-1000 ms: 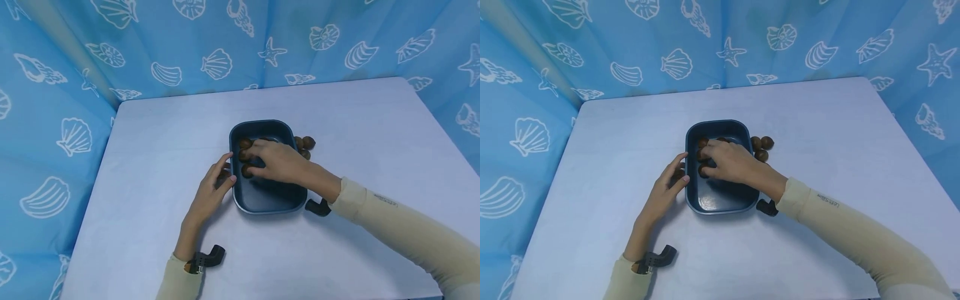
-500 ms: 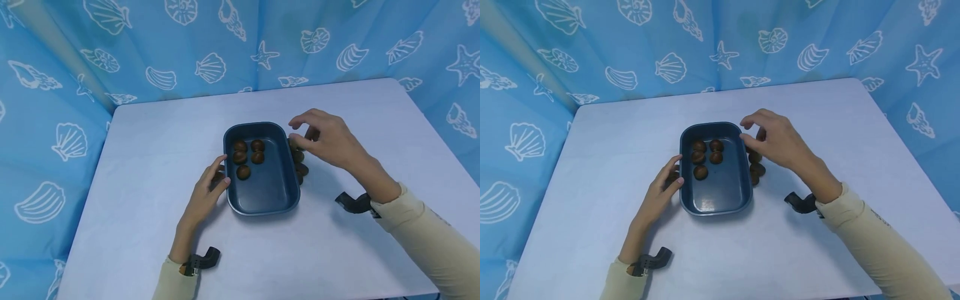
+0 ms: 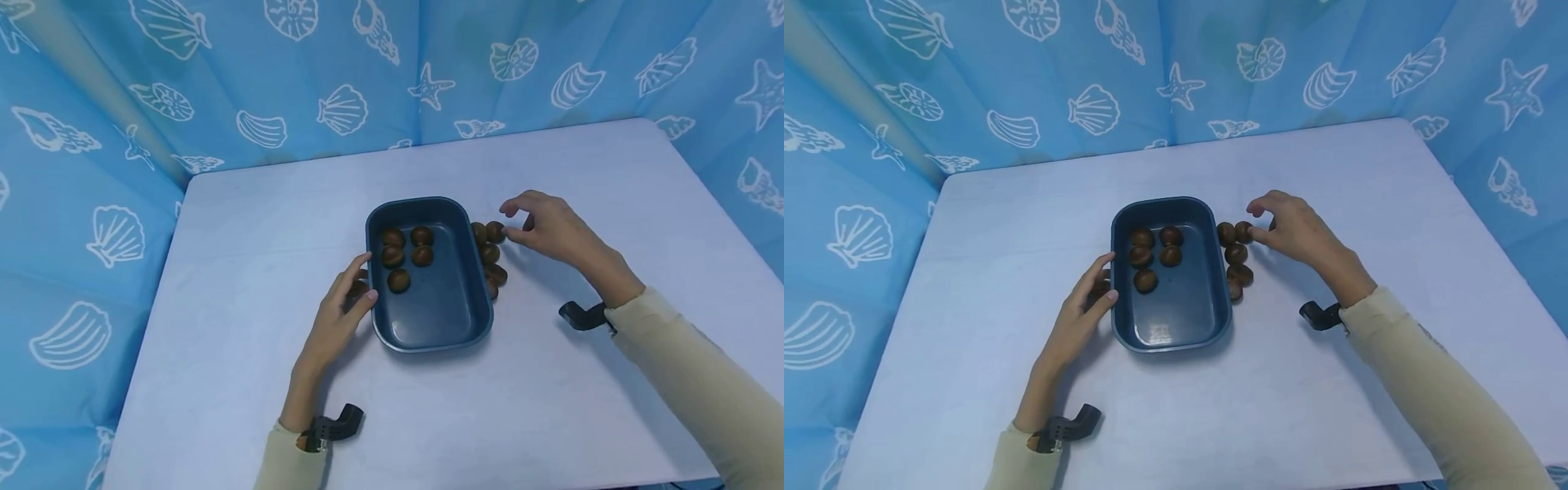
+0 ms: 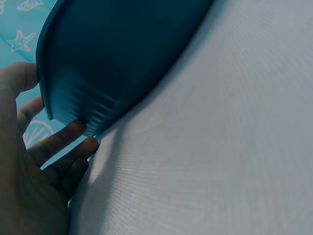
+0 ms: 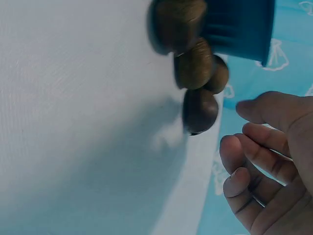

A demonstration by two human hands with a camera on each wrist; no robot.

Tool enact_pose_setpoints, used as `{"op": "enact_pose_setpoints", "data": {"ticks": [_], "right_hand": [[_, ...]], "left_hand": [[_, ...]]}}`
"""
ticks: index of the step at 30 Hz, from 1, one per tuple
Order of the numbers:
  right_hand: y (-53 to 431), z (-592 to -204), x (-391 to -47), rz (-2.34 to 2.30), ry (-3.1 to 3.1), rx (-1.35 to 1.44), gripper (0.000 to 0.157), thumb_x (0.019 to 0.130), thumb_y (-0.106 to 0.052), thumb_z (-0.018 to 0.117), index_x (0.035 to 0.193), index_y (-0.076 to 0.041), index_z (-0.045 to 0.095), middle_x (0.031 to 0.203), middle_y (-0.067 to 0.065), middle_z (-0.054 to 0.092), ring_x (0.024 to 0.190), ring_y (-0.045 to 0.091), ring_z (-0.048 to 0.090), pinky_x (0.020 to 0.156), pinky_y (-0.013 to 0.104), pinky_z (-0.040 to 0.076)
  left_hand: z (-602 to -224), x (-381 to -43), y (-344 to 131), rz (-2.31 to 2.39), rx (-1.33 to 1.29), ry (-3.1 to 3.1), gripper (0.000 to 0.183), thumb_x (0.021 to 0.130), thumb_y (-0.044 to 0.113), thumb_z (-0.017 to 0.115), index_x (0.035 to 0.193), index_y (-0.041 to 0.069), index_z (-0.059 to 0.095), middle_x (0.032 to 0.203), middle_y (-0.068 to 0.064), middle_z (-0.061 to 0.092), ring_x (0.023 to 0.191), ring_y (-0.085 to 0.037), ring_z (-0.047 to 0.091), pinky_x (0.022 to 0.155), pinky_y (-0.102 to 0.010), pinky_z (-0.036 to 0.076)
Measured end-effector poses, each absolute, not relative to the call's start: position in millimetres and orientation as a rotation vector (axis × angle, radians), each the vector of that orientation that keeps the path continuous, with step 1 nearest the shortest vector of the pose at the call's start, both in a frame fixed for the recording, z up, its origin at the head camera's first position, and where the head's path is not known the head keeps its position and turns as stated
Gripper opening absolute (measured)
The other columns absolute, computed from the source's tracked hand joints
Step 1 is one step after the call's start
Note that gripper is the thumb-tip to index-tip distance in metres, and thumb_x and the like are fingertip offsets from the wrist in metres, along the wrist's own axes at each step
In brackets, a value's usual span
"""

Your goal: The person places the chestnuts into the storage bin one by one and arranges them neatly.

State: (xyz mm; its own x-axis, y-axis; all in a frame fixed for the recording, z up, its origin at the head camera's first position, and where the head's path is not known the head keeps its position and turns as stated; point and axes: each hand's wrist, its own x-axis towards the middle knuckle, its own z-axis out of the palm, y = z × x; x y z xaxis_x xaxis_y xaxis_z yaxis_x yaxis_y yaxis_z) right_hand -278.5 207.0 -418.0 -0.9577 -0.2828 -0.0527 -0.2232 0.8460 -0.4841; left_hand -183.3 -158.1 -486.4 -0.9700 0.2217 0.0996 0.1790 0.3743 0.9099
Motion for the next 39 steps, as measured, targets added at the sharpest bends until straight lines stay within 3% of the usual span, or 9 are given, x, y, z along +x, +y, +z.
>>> {"op": "enact_pose_setpoints", "data": {"ticks": [12,18,32,39], "right_hand": [[205.7,-431.5,-285.5,-0.638,2.839,-0.482,0.043,0.088,-0.007,0.074,0.129,-0.002,0.062,0.126,0.017,0.059,0.096,0.030,0.059,0.082,0.047,0.055],[205.7,-438.8,-287.9,-0.581,2.835,-0.501,0.043,0.087,-0.008,0.076,0.127,-0.001,0.063,0.126,0.017,0.060,0.103,0.030,0.059,0.088,0.049,0.052],[215.0,-427.6,-285.5,-0.583,2.913,-0.550,0.040,0.087,-0.016,0.077,0.123,-0.002,0.066,0.114,0.014,0.062,0.086,0.026,0.058,0.072,0.042,0.052],[219.3,-400.7,-274.2,-0.671,3.000,-0.566,0.039,0.088,-0.019,0.077,0.123,-0.005,0.067,0.112,0.010,0.061,0.085,0.023,0.061,0.065,0.040,0.050]], "left_hand": [[-487.2,-182.8,-154.4,1.652,0.360,2.592,0.056,0.102,0.036,0.057,0.151,0.049,0.034,0.134,0.001,0.053,0.115,-0.017,0.055,0.102,-0.045,0.043],[-488.0,-181.3,-155.1,1.652,0.366,2.585,0.054,0.102,0.043,0.055,0.151,0.049,0.034,0.134,0.001,0.052,0.116,-0.017,0.055,0.101,-0.045,0.044],[-483.9,-183.8,-158.0,1.669,0.367,2.594,0.055,0.102,0.041,0.055,0.153,0.042,0.036,0.134,0.002,0.053,0.116,-0.016,0.054,0.102,-0.044,0.043],[-483.0,-183.1,-160.6,1.653,0.348,2.584,0.055,0.102,0.041,0.056,0.152,0.046,0.034,0.135,0.001,0.052,0.117,-0.017,0.054,0.104,-0.044,0.042]]}}
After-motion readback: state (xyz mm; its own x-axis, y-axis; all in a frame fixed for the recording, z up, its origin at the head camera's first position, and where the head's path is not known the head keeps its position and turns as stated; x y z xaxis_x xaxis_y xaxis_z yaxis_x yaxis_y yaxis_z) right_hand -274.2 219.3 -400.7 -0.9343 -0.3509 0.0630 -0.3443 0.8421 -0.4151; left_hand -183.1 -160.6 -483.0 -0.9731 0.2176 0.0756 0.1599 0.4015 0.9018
